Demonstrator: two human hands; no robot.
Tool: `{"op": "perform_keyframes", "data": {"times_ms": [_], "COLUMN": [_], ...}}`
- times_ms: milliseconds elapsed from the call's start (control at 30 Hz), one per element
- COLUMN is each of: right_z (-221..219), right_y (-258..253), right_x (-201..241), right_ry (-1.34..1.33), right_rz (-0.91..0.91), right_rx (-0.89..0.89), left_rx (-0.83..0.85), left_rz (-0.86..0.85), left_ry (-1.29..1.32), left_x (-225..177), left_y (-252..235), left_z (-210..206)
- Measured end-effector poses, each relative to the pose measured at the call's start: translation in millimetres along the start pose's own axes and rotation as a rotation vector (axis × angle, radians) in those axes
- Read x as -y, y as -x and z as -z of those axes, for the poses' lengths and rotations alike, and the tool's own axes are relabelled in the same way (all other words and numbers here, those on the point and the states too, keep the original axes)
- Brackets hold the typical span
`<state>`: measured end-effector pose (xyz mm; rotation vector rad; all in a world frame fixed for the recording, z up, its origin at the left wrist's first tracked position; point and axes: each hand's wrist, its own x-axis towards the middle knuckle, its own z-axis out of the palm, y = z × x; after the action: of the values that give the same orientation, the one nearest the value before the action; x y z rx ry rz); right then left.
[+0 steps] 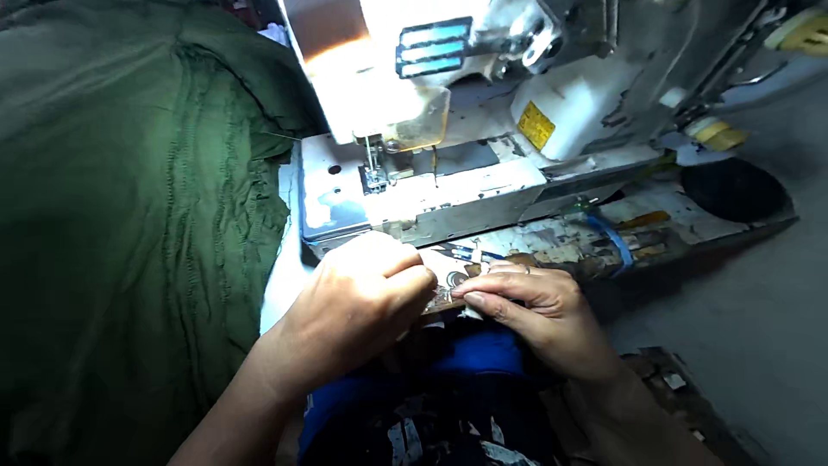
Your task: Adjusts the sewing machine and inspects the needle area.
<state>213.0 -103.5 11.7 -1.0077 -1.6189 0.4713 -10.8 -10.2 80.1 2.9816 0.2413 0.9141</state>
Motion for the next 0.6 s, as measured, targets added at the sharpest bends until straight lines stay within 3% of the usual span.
{"op": "perform_keyframes", "data": {"times_ms": [67,167,300,467,600], "right_z": [3,4,-10,-9,1], "right_y": [-1,1,2,0,2], "right_x": [-11,-39,-68,-90,-80], "right_ry": [0.057,0.461,0.724,0.616,0.337], "right_rz": [-0.010,-0.050,-0.162,-0.088,-0.007], "right_rx": [-0.024,-0.064,0.099,0.105,-0.114], "left_rx": [0.034,0.054,0.043,-0.008,-0.037], "left_rz": [0.031,0.097,0.231,0.364,0.389], "left_ry": [-0.054,-0.106,-0.064,0.001,0.046], "left_x": [5,14,24,23,19], "left_y": [-1,3,17,29,36], "left_z": [-4,-11,-21,-32,-38]}}
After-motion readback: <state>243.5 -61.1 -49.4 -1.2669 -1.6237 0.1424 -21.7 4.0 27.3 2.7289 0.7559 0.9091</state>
